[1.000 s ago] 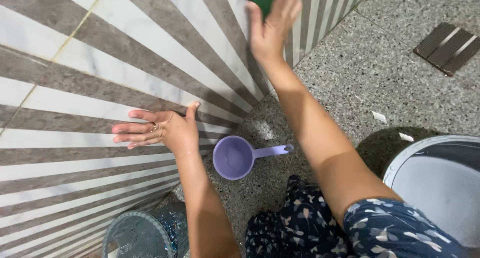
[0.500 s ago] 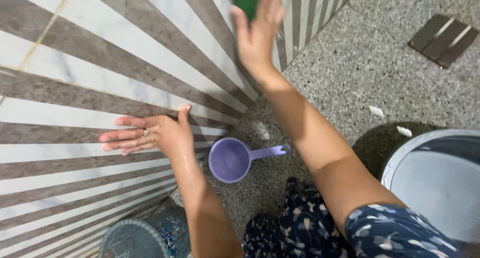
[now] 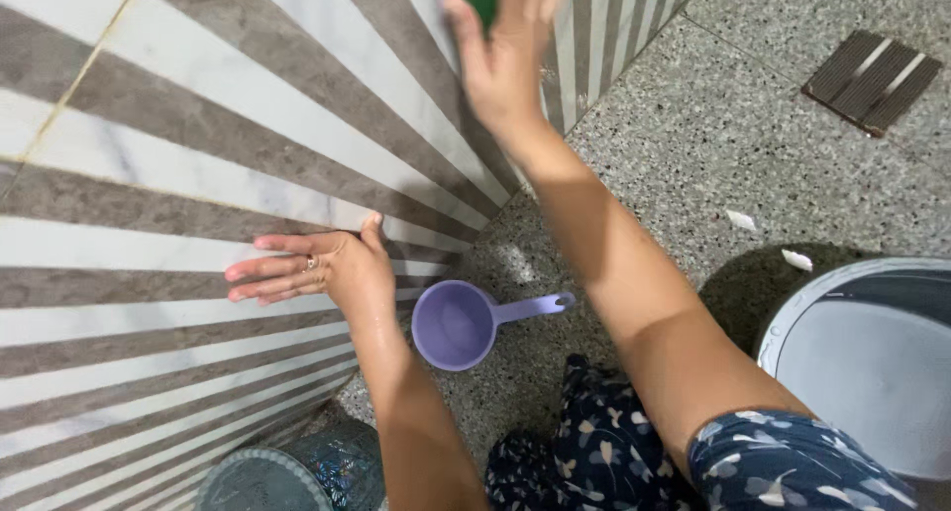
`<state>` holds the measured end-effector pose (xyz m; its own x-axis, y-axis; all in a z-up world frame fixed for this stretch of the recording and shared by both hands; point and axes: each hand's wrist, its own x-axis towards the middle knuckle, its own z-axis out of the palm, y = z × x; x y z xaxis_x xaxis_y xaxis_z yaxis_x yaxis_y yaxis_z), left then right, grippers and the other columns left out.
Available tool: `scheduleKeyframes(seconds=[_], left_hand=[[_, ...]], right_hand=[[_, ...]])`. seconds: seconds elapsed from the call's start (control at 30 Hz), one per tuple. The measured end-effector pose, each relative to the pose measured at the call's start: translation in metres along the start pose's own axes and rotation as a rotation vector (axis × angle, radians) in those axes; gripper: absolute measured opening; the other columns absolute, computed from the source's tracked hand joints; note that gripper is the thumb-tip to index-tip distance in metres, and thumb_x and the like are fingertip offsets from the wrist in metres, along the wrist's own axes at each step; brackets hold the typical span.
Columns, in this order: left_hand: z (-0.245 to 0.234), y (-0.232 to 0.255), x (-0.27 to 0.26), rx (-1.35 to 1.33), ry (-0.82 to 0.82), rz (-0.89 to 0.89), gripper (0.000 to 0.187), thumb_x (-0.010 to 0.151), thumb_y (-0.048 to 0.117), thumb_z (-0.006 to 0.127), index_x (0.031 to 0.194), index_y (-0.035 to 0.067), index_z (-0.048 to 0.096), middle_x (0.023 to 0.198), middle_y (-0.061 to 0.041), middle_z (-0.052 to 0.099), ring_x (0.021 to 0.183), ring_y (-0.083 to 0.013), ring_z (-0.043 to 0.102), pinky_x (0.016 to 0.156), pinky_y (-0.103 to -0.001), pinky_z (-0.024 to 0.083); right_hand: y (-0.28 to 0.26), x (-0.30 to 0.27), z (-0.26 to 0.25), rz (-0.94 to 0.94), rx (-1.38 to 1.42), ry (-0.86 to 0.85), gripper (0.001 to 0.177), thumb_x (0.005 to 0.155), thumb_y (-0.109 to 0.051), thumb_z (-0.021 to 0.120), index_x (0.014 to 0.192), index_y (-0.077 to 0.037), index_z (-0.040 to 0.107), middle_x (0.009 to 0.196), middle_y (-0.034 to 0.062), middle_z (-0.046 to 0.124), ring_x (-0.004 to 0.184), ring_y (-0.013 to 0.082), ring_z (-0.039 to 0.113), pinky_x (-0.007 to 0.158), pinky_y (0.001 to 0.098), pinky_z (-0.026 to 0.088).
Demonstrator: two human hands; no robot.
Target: The person cleans a bathroom wall by hand using a green sponge and rinsing with water from a purple scoop.
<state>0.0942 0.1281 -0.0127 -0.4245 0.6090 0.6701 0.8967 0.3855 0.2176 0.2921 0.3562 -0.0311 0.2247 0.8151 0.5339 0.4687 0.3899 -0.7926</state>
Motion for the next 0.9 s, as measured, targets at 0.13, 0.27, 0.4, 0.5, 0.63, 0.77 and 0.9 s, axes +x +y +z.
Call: scheduleKeyframes(seconds=[0.13,0.27,0.4,0.5,0.63,0.77,0.9], left_hand=[[0.001,-0.007,0.003,0.039,-0.020,0.056,0.154,0.090,0.060,0.087,0.146,-0.007,-0.040,0.134,-0.052,-0.043,0.121,-0.0735,-0.041,0.094,-0.089,-0.017],[0.000,-0.005,0.004,0.064,-0.033,0.080,0.153,0.088,0.055,0.087,0.145,-0.009,-0.040,0.131,-0.053,-0.043,0.117,-0.0745,-0.041,0.089,-0.090,-0.016],[0.002,0.004,0.001,0.014,0.000,0.038,0.157,0.087,0.055,0.093,0.145,-0.008,-0.039,0.133,-0.054,-0.041,0.122,-0.0744,-0.038,0.093,-0.090,-0.015],[0.007,0.004,-0.001,0.034,0.025,0.049,0.157,0.086,0.054,0.092,0.146,-0.007,-0.039,0.133,-0.054,-0.041,0.121,-0.0746,-0.038,0.095,-0.090,-0.014],[0.007,-0.001,-0.003,0.045,0.004,0.080,0.152,0.090,0.054,0.090,0.148,-0.007,-0.037,0.135,-0.054,-0.040,0.122,-0.0748,-0.037,0.092,-0.092,-0.013],[0.010,-0.001,-0.004,0.043,0.043,0.099,0.148,0.092,0.057,0.086,0.150,-0.007,-0.034,0.138,-0.053,-0.037,0.124,-0.0752,-0.035,0.094,-0.092,-0.009],[0.011,-0.001,-0.005,0.093,0.068,0.133,0.149,0.092,0.059,0.085,0.151,-0.008,-0.034,0.137,-0.054,-0.036,0.122,-0.0764,-0.034,0.090,-0.094,-0.008]], right_hand=[[0.086,0.006,-0.012,0.068,0.087,0.200,0.088,0.117,-0.049,0.053,0.168,-0.016,-0.009,0.179,0.0202,0.005,0.166,0.0384,0.009,0.138,0.0514,0.009],[0.094,-0.003,-0.030,0.346,0.383,0.093,0.096,0.105,-0.044,0.055,0.167,-0.012,-0.011,0.168,0.0228,0.014,0.154,0.0402,0.024,0.128,0.0495,0.024],[0.030,0.006,-0.013,-0.094,0.216,0.049,0.080,0.117,-0.037,0.064,0.169,-0.008,0.010,0.177,0.0221,0.012,0.167,0.0353,0.008,0.139,0.0490,0.009],[0.006,-0.014,-0.004,-0.064,0.139,-0.064,0.074,0.115,-0.045,0.061,0.170,-0.014,0.022,0.167,0.0100,0.029,0.157,0.0252,0.022,0.133,0.0390,0.019],[0.035,-0.035,-0.004,-0.059,0.189,0.095,0.085,0.116,-0.051,0.051,0.170,-0.011,-0.001,0.174,0.0173,0.009,0.163,0.0369,0.012,0.137,0.0521,0.010],[0.051,-0.099,-0.002,0.255,0.162,-0.005,0.094,0.108,-0.059,0.043,0.165,-0.011,-0.014,0.174,0.0219,-0.002,0.159,0.0442,0.009,0.128,0.0601,0.010],[-0.013,-0.127,0.009,-0.013,0.240,-0.051,0.082,0.110,-0.047,0.053,0.166,-0.012,0.005,0.164,0.0231,0.022,0.152,0.0457,0.024,0.125,0.0604,0.023]])
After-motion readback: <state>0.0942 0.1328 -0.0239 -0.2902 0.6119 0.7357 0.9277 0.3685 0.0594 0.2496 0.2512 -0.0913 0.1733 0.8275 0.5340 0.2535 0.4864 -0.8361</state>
